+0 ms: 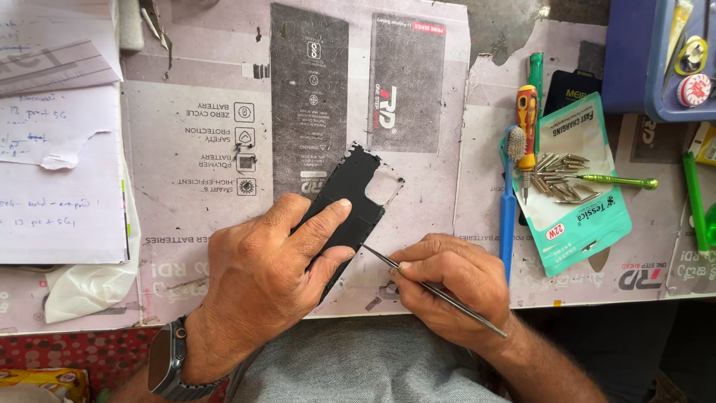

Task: The person uses tweezers and their hands to peel adhesive stickers and labels from a mobile phone back panel, then manipulates the component while working at a repair bench.

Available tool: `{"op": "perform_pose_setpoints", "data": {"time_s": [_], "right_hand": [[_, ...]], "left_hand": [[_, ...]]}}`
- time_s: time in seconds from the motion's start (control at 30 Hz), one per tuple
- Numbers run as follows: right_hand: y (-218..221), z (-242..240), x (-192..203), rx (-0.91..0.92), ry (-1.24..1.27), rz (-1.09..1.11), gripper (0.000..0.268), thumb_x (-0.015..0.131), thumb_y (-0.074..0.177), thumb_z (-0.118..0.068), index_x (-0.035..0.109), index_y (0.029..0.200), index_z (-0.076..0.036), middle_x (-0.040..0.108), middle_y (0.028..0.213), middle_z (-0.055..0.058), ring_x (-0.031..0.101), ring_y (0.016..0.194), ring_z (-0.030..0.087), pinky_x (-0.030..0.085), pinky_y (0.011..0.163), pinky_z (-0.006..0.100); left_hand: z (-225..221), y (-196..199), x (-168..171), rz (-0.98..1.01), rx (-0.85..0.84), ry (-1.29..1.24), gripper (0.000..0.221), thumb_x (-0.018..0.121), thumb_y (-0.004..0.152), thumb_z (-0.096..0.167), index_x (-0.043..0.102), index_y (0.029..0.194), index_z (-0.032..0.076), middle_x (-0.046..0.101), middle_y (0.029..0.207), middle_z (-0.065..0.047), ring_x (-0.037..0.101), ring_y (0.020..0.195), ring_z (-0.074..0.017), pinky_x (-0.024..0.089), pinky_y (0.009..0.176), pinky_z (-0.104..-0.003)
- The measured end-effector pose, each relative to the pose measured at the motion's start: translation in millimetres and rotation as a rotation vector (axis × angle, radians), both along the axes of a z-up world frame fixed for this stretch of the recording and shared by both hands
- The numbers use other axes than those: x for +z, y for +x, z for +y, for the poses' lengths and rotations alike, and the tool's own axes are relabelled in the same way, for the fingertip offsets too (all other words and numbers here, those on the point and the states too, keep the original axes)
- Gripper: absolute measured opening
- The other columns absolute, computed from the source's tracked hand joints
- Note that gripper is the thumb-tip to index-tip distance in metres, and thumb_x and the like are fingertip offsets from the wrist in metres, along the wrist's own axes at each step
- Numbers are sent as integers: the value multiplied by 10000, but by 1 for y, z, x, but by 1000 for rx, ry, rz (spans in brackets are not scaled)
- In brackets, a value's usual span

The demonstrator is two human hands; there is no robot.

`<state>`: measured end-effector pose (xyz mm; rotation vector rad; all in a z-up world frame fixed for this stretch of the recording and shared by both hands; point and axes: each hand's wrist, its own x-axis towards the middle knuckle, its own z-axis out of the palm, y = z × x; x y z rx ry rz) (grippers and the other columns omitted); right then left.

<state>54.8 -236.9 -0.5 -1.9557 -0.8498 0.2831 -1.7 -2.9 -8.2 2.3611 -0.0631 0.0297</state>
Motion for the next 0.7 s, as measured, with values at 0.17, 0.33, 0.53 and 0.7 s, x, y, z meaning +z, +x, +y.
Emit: {"op": "perform_pose_setpoints", "data": {"time_s": [0.17, 0.33, 0.53, 0.7], "right_hand": [[3, 1, 1, 87, 11, 2, 255, 796, 821, 39, 572, 918, -32, 745, 899, 138, 753, 747, 208, 603, 637, 318], [2, 3, 2, 35, 19, 27, 248, 790, 838, 48, 570, 924, -28, 754, 904, 137, 767, 753, 202, 611, 635, 306], [-1, 1, -2, -32, -22, 10, 253, 789, 830, 52, 561, 898, -36, 756, 883, 147, 782, 743, 192, 627, 619, 279], [0, 2, -2, -38, 5, -25, 254, 782, 820, 68, 556, 896, -19, 742, 867, 154, 760, 728, 186, 603, 608, 284]], "left_hand": [[1, 2, 1, -1, -6, -15, 507, 872, 747, 286, 735, 1205, 117, 607, 841, -38, 612, 547, -171, 467, 437, -331], [1, 3, 2, -4, -12, -30, 520, 875, 743, 282, 732, 1209, 98, 618, 862, -48, 618, 545, -167, 471, 431, -321], [2, 2, 1, 1, -12, -43, 521, 878, 742, 265, 733, 1213, 96, 610, 853, -48, 618, 547, -163, 469, 430, -321], [2, 3, 2, -1, -11, -52, 529, 881, 737, 260, 729, 1214, 90, 612, 850, -46, 616, 538, -158, 472, 424, -313]]}}
